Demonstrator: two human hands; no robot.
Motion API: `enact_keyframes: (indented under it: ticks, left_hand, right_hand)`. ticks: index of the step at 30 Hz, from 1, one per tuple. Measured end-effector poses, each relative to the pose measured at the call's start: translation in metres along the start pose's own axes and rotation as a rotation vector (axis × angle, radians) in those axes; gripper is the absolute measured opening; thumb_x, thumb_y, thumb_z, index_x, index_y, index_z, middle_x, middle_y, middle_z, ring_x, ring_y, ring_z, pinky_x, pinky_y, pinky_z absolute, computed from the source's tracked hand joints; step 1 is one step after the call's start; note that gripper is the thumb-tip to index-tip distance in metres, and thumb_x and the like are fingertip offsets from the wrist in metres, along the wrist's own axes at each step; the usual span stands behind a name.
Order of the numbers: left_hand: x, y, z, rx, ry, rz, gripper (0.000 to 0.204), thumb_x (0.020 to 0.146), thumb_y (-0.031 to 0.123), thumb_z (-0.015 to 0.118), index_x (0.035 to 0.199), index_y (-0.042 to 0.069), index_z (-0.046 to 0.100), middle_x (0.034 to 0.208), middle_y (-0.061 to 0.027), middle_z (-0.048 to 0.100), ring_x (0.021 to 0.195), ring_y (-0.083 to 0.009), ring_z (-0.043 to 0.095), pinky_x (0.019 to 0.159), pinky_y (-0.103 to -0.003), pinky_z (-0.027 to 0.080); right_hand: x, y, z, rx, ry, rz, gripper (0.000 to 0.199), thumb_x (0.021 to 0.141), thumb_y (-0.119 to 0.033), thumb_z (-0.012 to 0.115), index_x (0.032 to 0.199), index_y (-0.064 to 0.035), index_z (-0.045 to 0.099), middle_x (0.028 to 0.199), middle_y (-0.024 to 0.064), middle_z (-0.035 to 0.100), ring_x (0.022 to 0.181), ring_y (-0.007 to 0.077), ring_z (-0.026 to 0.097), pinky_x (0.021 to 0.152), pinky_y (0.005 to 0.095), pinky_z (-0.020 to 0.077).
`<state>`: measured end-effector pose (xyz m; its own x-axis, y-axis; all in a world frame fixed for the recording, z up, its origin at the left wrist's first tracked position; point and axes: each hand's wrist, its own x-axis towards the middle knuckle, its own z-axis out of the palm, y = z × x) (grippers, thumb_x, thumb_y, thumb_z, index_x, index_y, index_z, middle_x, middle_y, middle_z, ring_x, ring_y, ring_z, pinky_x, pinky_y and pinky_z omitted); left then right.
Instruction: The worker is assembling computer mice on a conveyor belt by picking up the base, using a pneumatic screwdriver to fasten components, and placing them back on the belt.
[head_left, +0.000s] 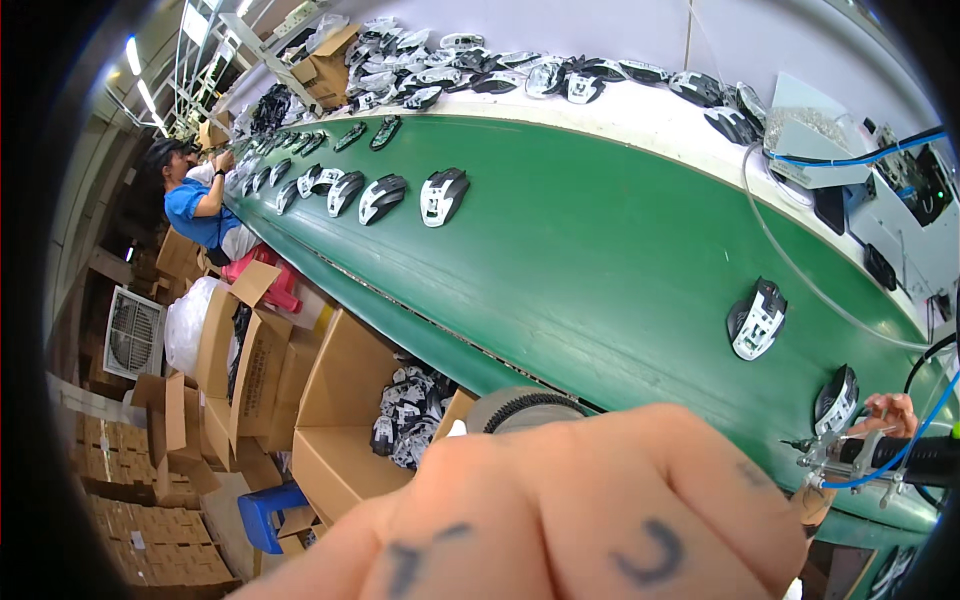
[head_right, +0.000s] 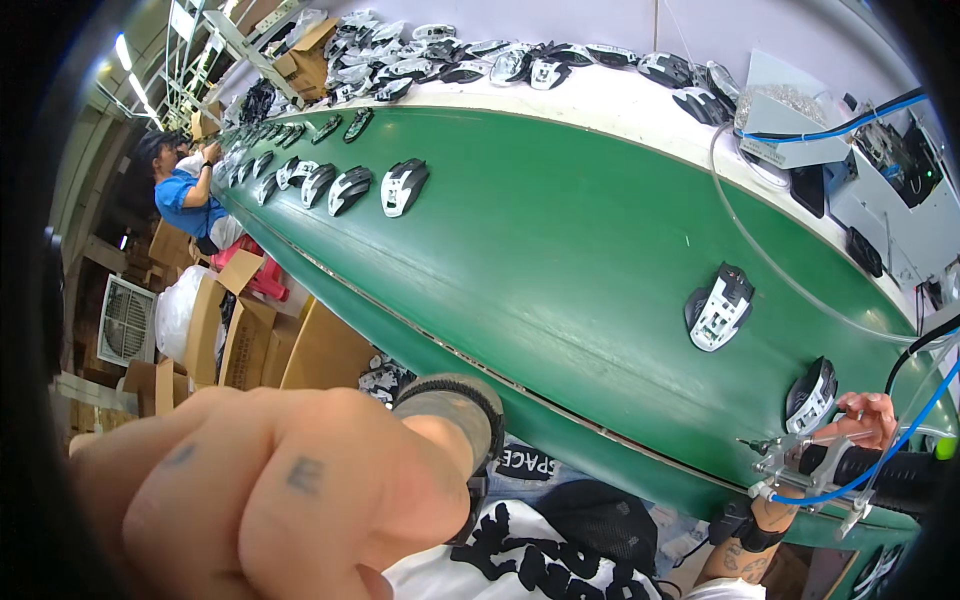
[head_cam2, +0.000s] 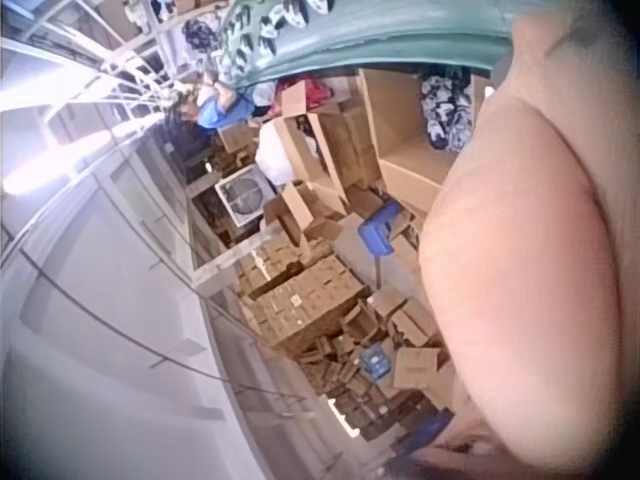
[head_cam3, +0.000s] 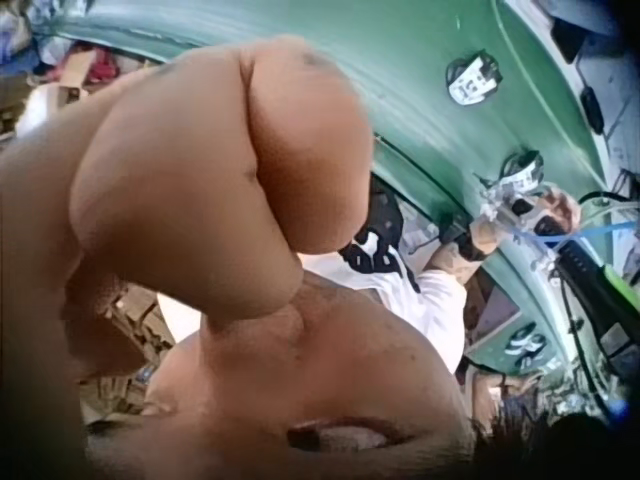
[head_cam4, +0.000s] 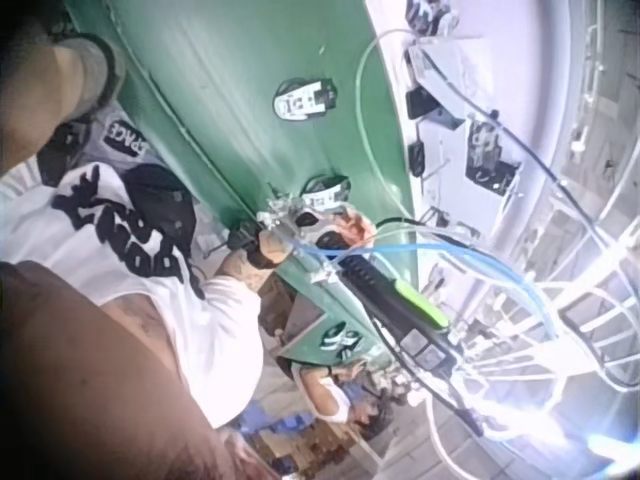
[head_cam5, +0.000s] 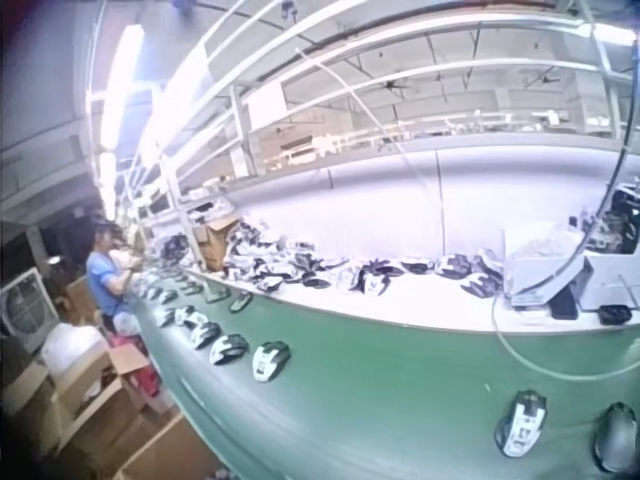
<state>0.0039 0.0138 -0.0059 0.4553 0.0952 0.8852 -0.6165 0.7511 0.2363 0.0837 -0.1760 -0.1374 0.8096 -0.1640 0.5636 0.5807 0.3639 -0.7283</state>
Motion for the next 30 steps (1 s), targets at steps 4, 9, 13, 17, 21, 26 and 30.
enact_keyframes:
  ticks: [4,9,13,17,21,26,30]
  left_hand:
    - [0.004,0.018,0.005,0.017,0.007,0.026,0.004,0.084,0.012,0.057,0.087,0.012,0.059,0.08,-0.0051,0.054,0.063,-0.0138,0.053,0.055,-0.027,0.045]
    - [-0.006,0.012,0.0,0.058,0.05,0.005,0.004,0.084,0.012,0.057,0.087,0.012,0.059,0.079,-0.0049,0.054,0.062,-0.0137,0.052,0.054,-0.026,0.045]
    - [-0.001,0.019,-0.002,0.072,0.033,0.016,0.003,0.084,0.012,0.057,0.087,0.012,0.059,0.078,-0.0048,0.054,0.061,-0.0137,0.052,0.054,-0.026,0.044]
    - [-0.001,0.021,-0.004,0.085,0.013,0.031,0.003,0.084,0.012,0.057,0.086,0.011,0.059,0.077,-0.0046,0.054,0.06,-0.0137,0.052,0.054,-0.026,0.044]
    - [0.001,0.022,-0.001,0.089,0.015,0.028,0.003,0.084,0.012,0.056,0.086,0.011,0.059,0.077,-0.0045,0.054,0.059,-0.0137,0.052,0.054,-0.026,0.044]
    - [0.0,-0.001,0.005,0.051,0.021,0.0,0.003,0.084,0.012,0.056,0.086,0.011,0.059,0.076,-0.0043,0.054,0.058,-0.0136,0.051,0.053,-0.026,0.044]
    - [0.004,0.016,-0.004,0.071,0.005,0.027,0.003,0.084,0.012,0.056,0.085,0.011,0.059,0.075,-0.0041,0.053,0.058,-0.0136,0.051,0.053,-0.026,0.044]
  right_hand:
    - [0.041,-0.008,-0.129,-0.005,-0.006,0.004,0.049,0.079,-0.041,0.058,0.104,0.0006,0.049,0.099,0.0146,0.049,0.081,0.0291,0.057,0.068,0.0461,0.0482]
    - [0.008,0.0,-0.068,-0.003,0.019,0.066,0.046,0.08,-0.039,0.057,0.102,0.0001,0.05,0.096,0.0138,0.049,0.079,0.0283,0.057,0.066,0.0451,0.048]
    - [0.013,0.011,0.001,0.004,0.033,0.054,0.043,0.08,-0.038,0.057,0.1,-0.0003,0.05,0.094,0.0132,0.05,0.077,0.0275,0.057,0.065,0.0443,0.0479]
    - [0.001,0.014,0.101,0.011,0.046,0.039,0.04,0.081,-0.037,0.056,0.098,-0.0006,0.051,0.092,0.0126,0.05,0.075,0.0268,0.057,0.064,0.0435,0.0478]
    - [0.0,0.01,0.085,0.002,0.072,0.044,0.038,0.081,-0.035,0.055,0.096,-0.001,0.051,0.089,0.0119,0.05,0.074,0.0261,0.056,0.062,0.0427,0.0477]
    - [0.003,-0.007,0.016,-0.043,0.141,0.046,0.035,0.082,-0.034,0.054,0.094,-0.0015,0.052,0.087,0.0112,0.05,0.072,0.0252,0.056,0.061,0.0417,0.0476]
    - [-0.003,-0.001,0.076,-0.033,0.139,0.031,0.032,0.082,-0.032,0.053,0.093,-0.0018,0.052,0.084,0.0105,0.05,0.07,0.0245,0.056,0.06,0.0409,0.0475]
